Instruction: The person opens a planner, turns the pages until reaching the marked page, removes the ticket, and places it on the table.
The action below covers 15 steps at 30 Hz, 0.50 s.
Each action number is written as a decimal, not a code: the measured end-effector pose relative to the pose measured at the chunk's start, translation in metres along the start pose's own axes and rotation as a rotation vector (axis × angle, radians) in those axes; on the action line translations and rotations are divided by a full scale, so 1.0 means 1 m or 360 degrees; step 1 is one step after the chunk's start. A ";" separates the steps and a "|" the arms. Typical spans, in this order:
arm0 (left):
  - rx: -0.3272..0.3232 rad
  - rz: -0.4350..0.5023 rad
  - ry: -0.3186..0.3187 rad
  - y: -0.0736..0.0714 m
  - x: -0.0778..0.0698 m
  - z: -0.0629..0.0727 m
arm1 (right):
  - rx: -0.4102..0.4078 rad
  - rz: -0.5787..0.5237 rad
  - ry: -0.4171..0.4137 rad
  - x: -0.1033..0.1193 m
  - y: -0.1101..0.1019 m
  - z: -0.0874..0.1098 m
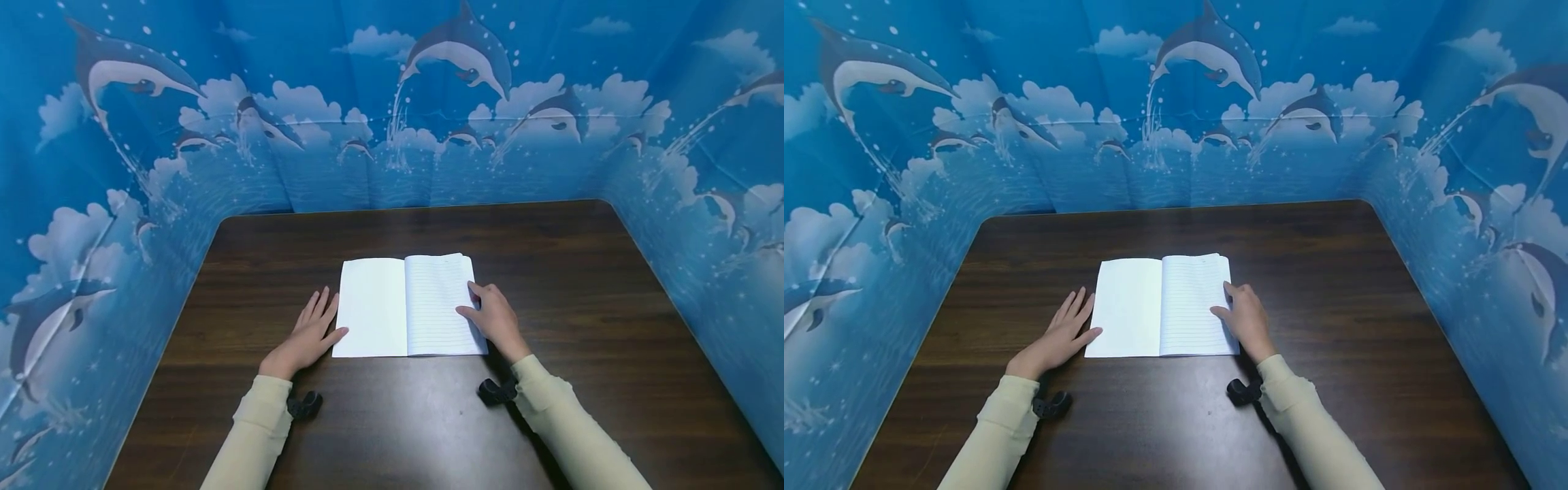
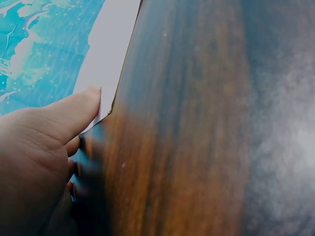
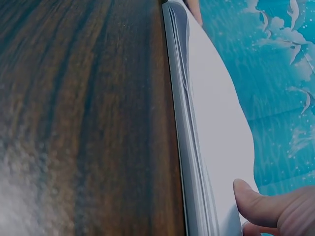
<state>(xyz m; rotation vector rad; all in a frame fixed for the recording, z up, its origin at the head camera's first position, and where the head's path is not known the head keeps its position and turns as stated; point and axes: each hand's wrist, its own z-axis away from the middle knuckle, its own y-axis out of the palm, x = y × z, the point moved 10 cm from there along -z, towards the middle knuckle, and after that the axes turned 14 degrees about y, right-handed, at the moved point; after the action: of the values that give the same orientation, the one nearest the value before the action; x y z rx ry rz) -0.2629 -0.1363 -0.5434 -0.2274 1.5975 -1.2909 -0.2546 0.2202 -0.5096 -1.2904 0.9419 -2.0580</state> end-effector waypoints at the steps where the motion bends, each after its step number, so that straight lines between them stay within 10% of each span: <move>1: -0.0015 0.0018 0.0016 -0.002 -0.002 0.001 | -0.0001 -0.0011 -0.0008 0.001 0.000 0.000; 15: -0.0031 0.0005 0.0014 -0.002 -0.003 0.002 | 0.0050 -0.0168 -0.0012 -0.003 -0.003 -0.004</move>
<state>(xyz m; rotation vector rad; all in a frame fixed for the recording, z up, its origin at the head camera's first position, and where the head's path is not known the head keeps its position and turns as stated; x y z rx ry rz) -0.2610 -0.1362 -0.5402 -0.2312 1.6177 -1.2761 -0.2574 0.2255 -0.5097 -1.3567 0.8516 -2.1375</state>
